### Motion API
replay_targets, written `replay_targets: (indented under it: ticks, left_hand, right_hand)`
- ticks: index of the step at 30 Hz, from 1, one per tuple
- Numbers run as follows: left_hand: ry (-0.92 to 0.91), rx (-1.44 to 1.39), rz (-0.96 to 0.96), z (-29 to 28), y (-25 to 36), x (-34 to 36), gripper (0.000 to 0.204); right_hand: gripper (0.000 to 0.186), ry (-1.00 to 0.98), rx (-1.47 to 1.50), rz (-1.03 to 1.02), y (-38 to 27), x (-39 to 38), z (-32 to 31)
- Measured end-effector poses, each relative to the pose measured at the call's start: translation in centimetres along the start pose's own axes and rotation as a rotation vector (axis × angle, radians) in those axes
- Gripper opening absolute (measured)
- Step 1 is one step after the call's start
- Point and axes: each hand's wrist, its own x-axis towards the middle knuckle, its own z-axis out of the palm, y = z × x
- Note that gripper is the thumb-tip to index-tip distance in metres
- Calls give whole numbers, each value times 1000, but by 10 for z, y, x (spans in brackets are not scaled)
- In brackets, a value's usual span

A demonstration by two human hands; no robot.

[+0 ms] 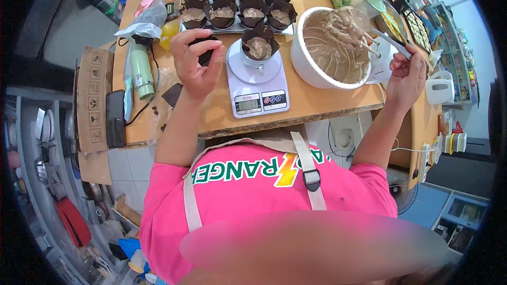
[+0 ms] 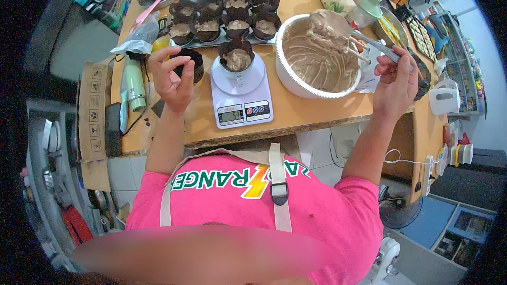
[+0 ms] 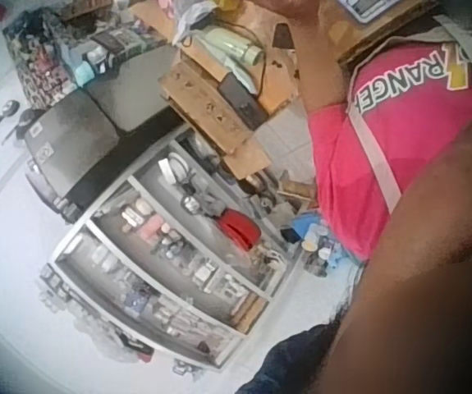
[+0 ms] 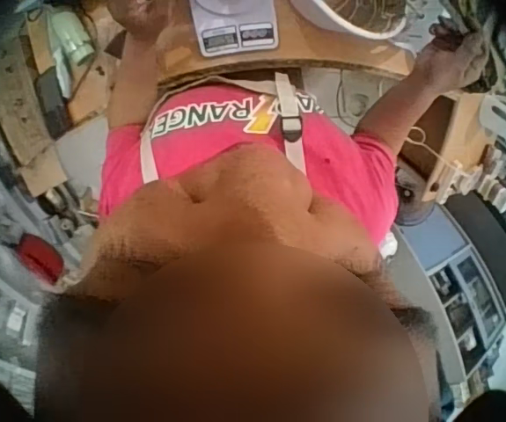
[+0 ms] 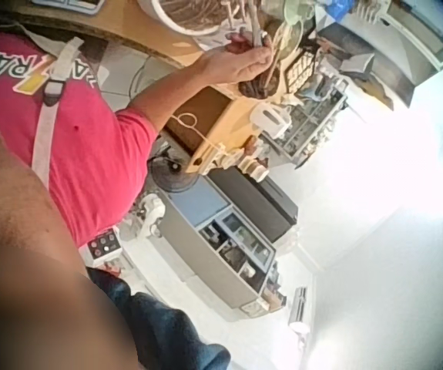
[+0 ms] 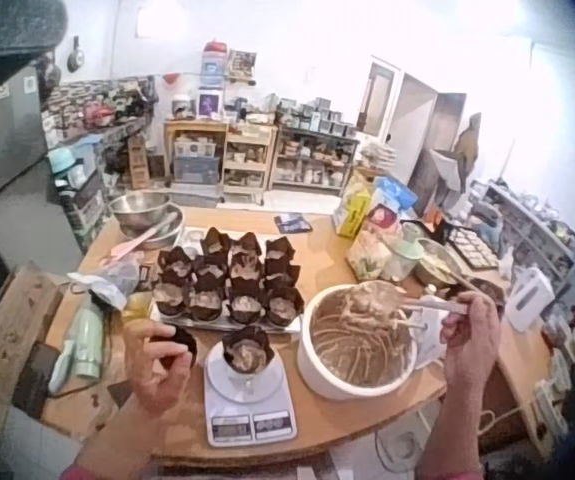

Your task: The person scoops chocolate batter from a bowl into paper cupcake liners arranged in a tin using a spoon, then uses a spatula to scrape excess batter off a whisk attachment back into the bowl.

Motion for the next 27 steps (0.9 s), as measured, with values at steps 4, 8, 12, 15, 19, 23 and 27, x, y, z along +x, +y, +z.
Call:
replay_targets:
  ticks: [4,8,12,15,19,23,27]
  left_hand:
    - [-72,78,-22,-2,5,3,19]
    - [-387,188,25,3,11,10,23]
    - [-584,282,22,4,15,5,19]
    - [-621,332,2,2,12,4,13]
    - [-619,370,26,3,12,2,11]
    - [-586,358,25,5,9,1,10]
    - [-587,350,10,5,10,1,10]
  right_hand:
    - [27,-12,-40,-72,1,-27,37]
    - [24,-233,-138,-254,8,-61,72]
    - [17,-348,-440,-404,12,-76,98]
    - [11,-398,-493,-416,18,-78,107]
    - [9,-442,-538,-474,31,-82,112]
    - [10,-585,-597,-610,42,-83,118]
    - [17,-583,-530,-650,50,-87,115]
